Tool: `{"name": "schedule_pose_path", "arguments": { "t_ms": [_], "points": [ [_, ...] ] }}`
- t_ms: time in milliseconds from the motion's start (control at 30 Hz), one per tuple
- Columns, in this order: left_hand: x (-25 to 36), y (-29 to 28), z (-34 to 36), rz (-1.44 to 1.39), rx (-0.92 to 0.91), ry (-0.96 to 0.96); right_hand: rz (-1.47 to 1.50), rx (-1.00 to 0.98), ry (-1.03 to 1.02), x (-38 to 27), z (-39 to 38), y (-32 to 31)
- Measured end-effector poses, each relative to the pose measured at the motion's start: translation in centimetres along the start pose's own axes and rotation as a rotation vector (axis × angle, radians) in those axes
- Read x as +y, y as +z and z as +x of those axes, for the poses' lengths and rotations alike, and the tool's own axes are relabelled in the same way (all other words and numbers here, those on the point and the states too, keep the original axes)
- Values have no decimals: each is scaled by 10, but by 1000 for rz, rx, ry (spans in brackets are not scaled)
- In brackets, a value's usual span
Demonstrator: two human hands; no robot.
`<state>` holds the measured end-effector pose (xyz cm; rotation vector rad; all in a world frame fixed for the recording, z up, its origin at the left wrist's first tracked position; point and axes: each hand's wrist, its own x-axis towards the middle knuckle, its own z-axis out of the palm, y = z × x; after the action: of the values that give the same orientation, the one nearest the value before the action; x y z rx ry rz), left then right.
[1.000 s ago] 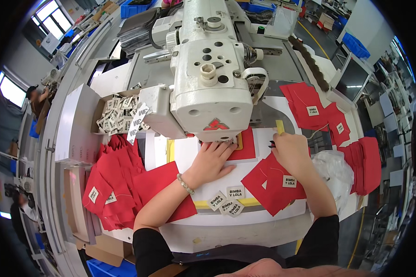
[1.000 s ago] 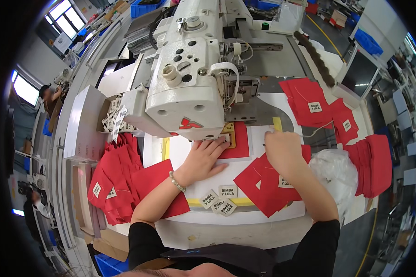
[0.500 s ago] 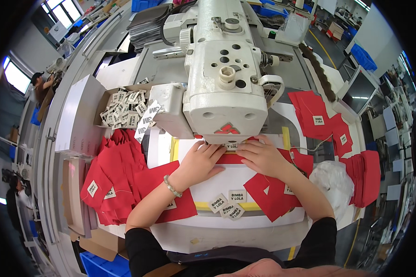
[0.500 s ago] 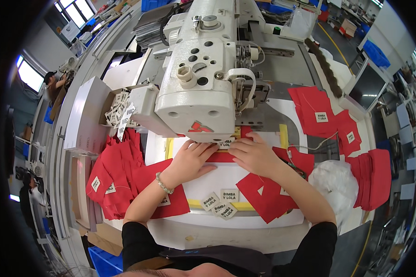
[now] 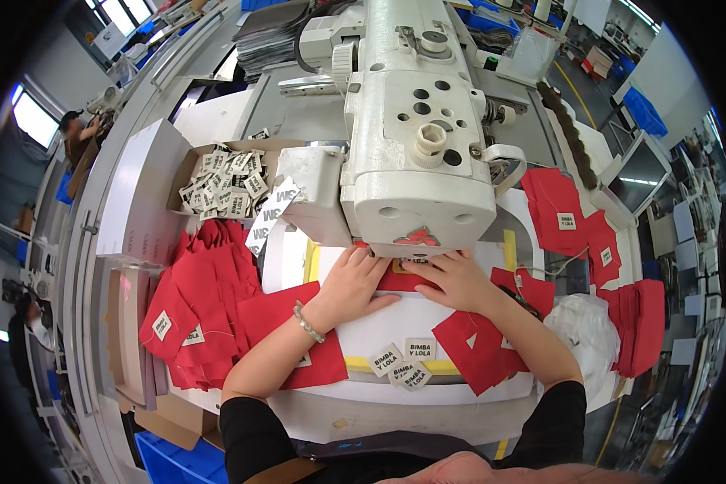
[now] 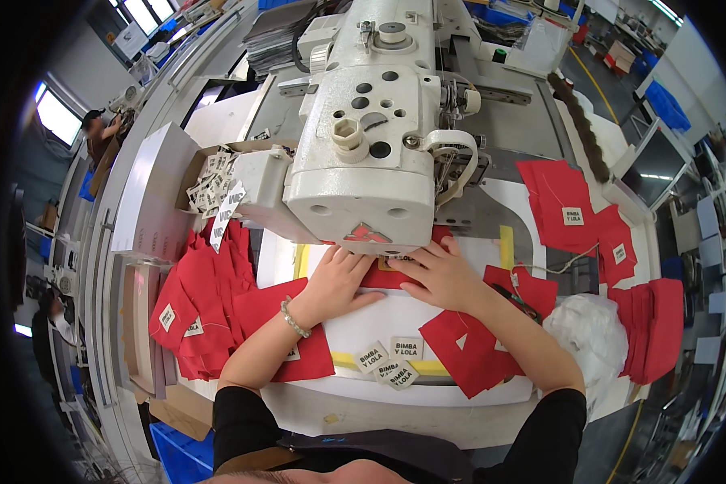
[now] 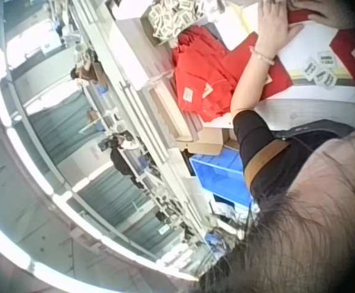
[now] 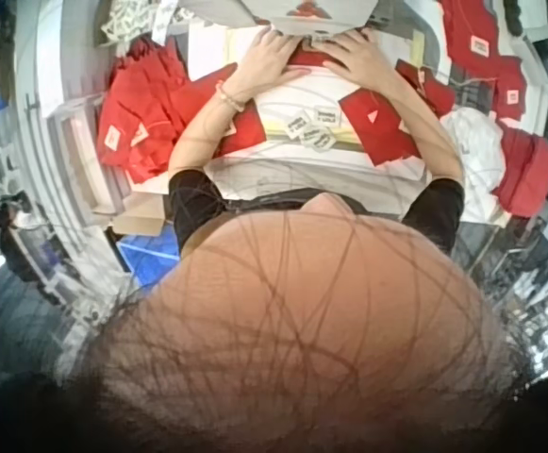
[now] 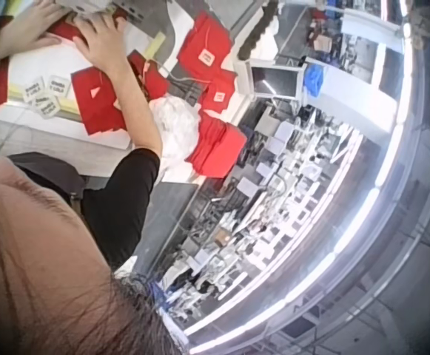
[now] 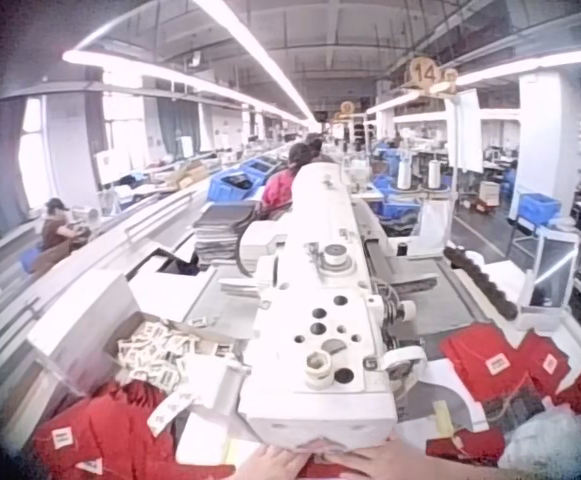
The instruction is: The person sews rectangular white labels onto red fabric pieces using an industrial sewing machine. They pick up a red fabric piece, align a label, sew it in place, and then use scissors to trim the excess thread. The finished pieces are stacked on the table.
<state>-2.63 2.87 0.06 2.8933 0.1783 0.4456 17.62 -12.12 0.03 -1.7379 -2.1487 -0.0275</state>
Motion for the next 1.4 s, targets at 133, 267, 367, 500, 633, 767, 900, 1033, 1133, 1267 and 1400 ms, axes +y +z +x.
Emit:
{"name": "schedule_pose_path", "arguments": {
  "t_ms": [133, 267, 367, 500, 633, 767, 900, 1033, 1133, 1267, 1400],
  "points": [
    [4, 0, 0, 33, 56, -13, -17, 20, 26, -2, 2, 3],
    [7, 1, -1, 46, 41, -52, -69, 12, 16, -7, 3, 3],
    [9, 1, -1, 92, 63, -44, -47, 44, -10, -6, -1, 2],
    [9, 1, -2, 96, 33, -64, 6, 41, -13, -4, -6, -5],
    [9, 4, -4, 82, 3, -84, -7, 43, -8, 0, -7, -1],
    [9, 4, -3, 105, 24, -79, 6, 37, -12, 2, -8, -4],
    [10, 4, -2, 94, 25, -86, -2, 43, -44, 6, -4, -8],
    [11, 1, 1, 72, 9, -99, 12, 48, -84, 13, -4, -6],
    [11, 1, 2, 75, 21, -92, 24, 45, -107, 16, -2, -5],
    [11, 1, 1, 63, 11, -93, 63, 49, -119, 17, 1, -7],
    [10, -1, 2, 90, 46, -61, 157, 31, -94, 19, 0, -3]
  ]
}}
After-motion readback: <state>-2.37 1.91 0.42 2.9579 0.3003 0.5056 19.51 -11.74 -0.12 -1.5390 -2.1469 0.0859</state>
